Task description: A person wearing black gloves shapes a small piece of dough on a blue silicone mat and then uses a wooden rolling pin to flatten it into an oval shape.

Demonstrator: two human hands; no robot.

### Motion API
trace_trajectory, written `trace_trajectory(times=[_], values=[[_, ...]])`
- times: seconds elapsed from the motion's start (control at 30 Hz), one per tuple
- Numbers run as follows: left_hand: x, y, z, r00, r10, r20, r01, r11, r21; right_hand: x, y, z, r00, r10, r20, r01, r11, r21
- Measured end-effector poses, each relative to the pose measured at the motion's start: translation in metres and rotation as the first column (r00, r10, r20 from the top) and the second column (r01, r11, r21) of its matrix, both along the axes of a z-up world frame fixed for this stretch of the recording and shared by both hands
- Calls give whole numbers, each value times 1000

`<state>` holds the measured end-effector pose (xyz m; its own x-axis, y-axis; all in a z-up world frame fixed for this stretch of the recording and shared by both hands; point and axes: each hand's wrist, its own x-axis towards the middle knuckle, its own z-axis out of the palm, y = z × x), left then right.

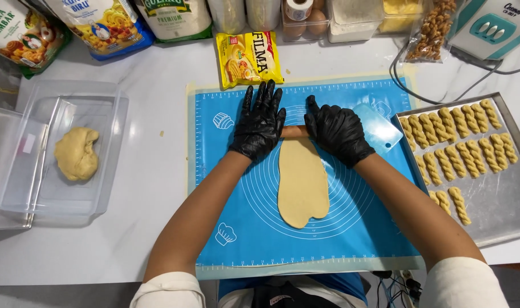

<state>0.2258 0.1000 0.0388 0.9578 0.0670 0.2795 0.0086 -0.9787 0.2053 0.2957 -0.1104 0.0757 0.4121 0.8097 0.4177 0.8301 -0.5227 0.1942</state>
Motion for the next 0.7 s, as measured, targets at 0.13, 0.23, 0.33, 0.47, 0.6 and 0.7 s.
trace_trajectory(times=[0.13, 0.23, 0.33, 0.47, 0.6, 0.7], values=[[30, 20, -15, 998, 25, -63, -24, 1000, 18, 24, -1, -6, 996, 60, -69, -57, 997, 54], [27, 21, 5, 985, 48, -166, -42, 998, 39, 30, -6, 7, 992, -76, -103, 84, 993, 80], [-5, 4, 19, 979, 34, -203, -17, 996, 87, -7, -17, 18, 991, -131, -24, 133, 986, 105], [-48, -14, 34, 973, -34, -230, 58, 994, 96, -33, -32, -6, 993, -113, 20, 111, 992, 57], [-63, -19, 42, 963, -23, -268, 25, 1000, 4, -34, -41, -50, 988, -134, -77, 135, 991, 16], [-69, -24, 34, 958, -20, -285, 17, 1000, -13, -56, -35, -15, 956, -187, -228, 186, 982, -25]])
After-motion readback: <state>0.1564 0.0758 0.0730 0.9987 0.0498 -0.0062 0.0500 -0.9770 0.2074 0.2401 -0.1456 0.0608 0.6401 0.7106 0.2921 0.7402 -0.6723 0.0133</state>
